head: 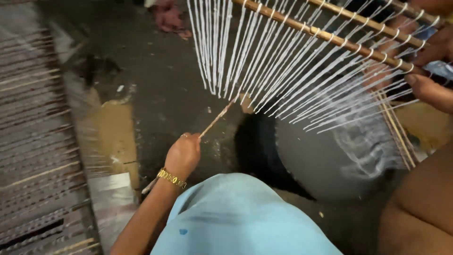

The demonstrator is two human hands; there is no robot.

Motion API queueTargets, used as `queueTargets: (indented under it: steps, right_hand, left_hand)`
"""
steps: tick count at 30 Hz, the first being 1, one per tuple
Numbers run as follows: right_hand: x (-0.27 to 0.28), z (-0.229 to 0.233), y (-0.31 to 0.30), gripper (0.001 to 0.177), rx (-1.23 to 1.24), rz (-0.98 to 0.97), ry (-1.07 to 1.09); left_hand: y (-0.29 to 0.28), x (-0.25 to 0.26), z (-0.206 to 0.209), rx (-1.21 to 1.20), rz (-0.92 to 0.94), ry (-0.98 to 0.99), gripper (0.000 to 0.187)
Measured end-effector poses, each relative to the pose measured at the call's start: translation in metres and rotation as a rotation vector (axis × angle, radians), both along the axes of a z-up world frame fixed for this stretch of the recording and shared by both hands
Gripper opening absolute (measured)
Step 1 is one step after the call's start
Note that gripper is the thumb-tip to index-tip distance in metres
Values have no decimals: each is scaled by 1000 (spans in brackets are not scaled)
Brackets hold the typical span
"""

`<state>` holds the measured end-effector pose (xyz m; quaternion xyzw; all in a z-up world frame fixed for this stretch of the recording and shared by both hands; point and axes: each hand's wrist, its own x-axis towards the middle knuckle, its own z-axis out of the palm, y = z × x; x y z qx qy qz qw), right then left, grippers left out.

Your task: Dipping a frame of candle wicks into a vat of molten wax multiple times to coat them.

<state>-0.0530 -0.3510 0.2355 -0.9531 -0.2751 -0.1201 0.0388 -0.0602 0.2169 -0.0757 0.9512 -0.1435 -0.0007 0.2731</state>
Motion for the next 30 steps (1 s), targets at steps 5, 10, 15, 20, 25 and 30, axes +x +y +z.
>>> queueTargets:
  steps: [5,10,15,20,25,30]
  right_hand:
    - [63,43,130,25,-51,199,-88]
    - [97,22,218,12,-36,136,-112]
    - [152,7,284,9,13,196,-59]
    - [211,-3,335,10,-50,251,2]
    - [281,-13,371,12,-51,357,-17]
    - [360,-4,415,12,-112,494,-61]
  left_hand:
    - [94,-6,82,474,15,306,21]
    - [173,-43,191,-17,18,-253,33]
    - [192,-16,228,-67,267,-294,33]
    - [197,29,235,77,380,-421,28]
    - [216,62,228,76,427,-312,31]
    - [225,94,233,135,604,-329,31]
